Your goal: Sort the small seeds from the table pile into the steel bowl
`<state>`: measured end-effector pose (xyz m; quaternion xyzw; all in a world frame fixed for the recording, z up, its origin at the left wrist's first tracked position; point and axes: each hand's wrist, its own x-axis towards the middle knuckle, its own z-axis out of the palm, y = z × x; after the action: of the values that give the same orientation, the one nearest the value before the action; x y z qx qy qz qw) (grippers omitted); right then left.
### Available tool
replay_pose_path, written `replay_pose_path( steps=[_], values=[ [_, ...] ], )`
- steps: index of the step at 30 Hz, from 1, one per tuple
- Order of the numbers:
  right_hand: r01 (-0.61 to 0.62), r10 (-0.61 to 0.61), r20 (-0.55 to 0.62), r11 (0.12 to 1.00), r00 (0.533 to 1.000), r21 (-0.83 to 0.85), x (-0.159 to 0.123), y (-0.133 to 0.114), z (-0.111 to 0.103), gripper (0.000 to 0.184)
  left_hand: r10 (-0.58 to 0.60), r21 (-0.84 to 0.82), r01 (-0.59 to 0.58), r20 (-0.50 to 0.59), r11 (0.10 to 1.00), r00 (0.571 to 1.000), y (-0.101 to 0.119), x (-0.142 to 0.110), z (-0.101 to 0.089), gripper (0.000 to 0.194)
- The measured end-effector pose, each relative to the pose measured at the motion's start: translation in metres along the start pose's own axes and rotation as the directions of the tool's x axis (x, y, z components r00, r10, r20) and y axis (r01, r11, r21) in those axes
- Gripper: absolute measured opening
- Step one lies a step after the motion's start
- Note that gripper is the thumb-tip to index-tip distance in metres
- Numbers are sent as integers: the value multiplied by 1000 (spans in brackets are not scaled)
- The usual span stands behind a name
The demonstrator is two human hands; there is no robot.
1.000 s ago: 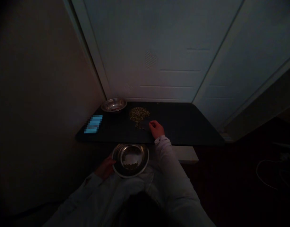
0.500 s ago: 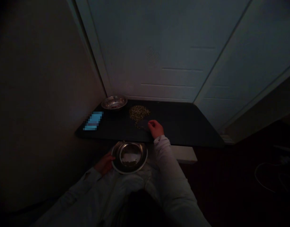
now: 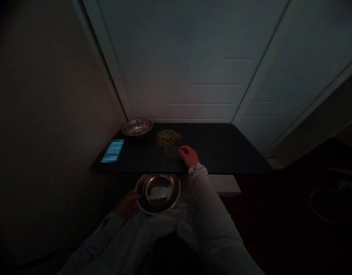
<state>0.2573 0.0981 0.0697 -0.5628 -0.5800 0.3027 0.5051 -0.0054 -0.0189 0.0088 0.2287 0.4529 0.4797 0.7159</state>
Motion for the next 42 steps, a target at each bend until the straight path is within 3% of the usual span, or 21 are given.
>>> replay_pose_path(
  steps=[7, 15, 22, 27, 32, 42],
  values=[
    [32, -32, 107, 999, 994, -6, -1, 0, 2, 24, -21, -5, 20, -67, 1000, 998, -1, 1, 0, 34],
    [7, -7, 6, 999, 1000, -53, -2, -3, 1, 25, -11, -14, 11, -7, 1000, 1000, -1, -1, 2, 40],
    [40, -33, 163, 999, 986, -37, -10, -6, 8, 22, -10, 7, 10, -12, 1000, 1000, -5, 5, -6, 35],
    [71, -54, 164, 992, 985, -101, -12, -6, 12, 18, 7, 12, -7, 1, 1000, 1000, -5, 4, -5, 29],
    [90, -42, 239, 977, 970, -195, -15, -8, 18, 16, -5, 12, 5, -6, 1000, 1000, -5, 3, -4, 32],
    [91, -54, 404, 993, 913, -72, -26, -15, 23, 22, -24, 7, 24, -7, 1000, 1000, -2, 2, -2, 36]
  ],
)
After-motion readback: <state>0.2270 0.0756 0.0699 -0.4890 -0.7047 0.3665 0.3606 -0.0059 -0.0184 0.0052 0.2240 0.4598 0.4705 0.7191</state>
